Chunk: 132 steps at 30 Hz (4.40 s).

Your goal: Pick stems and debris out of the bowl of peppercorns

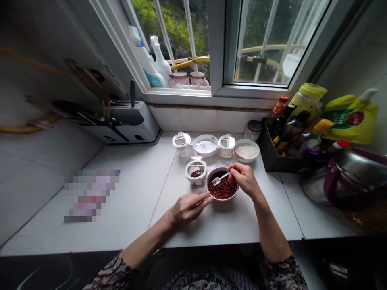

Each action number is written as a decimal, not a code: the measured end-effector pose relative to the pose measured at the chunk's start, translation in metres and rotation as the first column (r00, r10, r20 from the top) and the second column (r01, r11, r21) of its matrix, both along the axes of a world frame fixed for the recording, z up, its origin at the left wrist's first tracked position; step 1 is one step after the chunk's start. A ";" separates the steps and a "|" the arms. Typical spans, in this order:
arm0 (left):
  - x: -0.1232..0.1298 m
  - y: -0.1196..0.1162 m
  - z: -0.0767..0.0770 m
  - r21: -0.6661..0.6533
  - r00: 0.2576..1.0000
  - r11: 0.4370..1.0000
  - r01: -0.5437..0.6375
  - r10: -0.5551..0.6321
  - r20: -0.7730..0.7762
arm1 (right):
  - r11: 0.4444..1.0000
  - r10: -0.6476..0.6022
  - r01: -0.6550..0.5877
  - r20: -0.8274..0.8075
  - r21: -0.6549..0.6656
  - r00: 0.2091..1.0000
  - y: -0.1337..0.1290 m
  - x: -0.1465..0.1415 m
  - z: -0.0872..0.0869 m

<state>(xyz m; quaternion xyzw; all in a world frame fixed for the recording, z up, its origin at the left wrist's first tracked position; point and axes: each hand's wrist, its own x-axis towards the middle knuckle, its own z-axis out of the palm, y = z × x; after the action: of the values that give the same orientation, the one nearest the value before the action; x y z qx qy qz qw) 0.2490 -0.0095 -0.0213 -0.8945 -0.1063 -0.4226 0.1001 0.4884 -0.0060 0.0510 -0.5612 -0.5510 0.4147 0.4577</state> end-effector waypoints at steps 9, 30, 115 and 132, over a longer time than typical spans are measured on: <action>0.000 0.001 -0.002 0.002 1.000 1.000 0.013 -0.013 0.008 | 0.996 -0.089 0.091 -0.095 0.015 0.991 0.005 -0.005 -0.001; 0.000 0.001 -0.002 0.008 1.000 1.000 -0.007 0.007 -0.005 | 0.791 -0.168 -0.118 0.399 0.601 0.901 -0.007 -0.028 -0.004; 0.000 0.001 -0.003 0.013 1.000 1.000 -0.001 0.001 -0.009 | 0.908 -0.067 -0.058 0.279 0.416 0.958 -0.005 -0.046 -0.003; -0.001 0.000 0.000 -0.005 1.000 1.000 0.009 -0.009 0.005 | 0.990 0.039 -0.071 0.250 0.123 0.968 -0.006 0.013 0.005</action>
<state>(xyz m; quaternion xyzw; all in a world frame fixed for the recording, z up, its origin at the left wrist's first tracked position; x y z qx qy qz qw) 0.2484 -0.0093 -0.0211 -0.8942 -0.1037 -0.4249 0.0954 0.5017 -0.0116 0.0564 -0.5616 -0.6450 0.3172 0.4098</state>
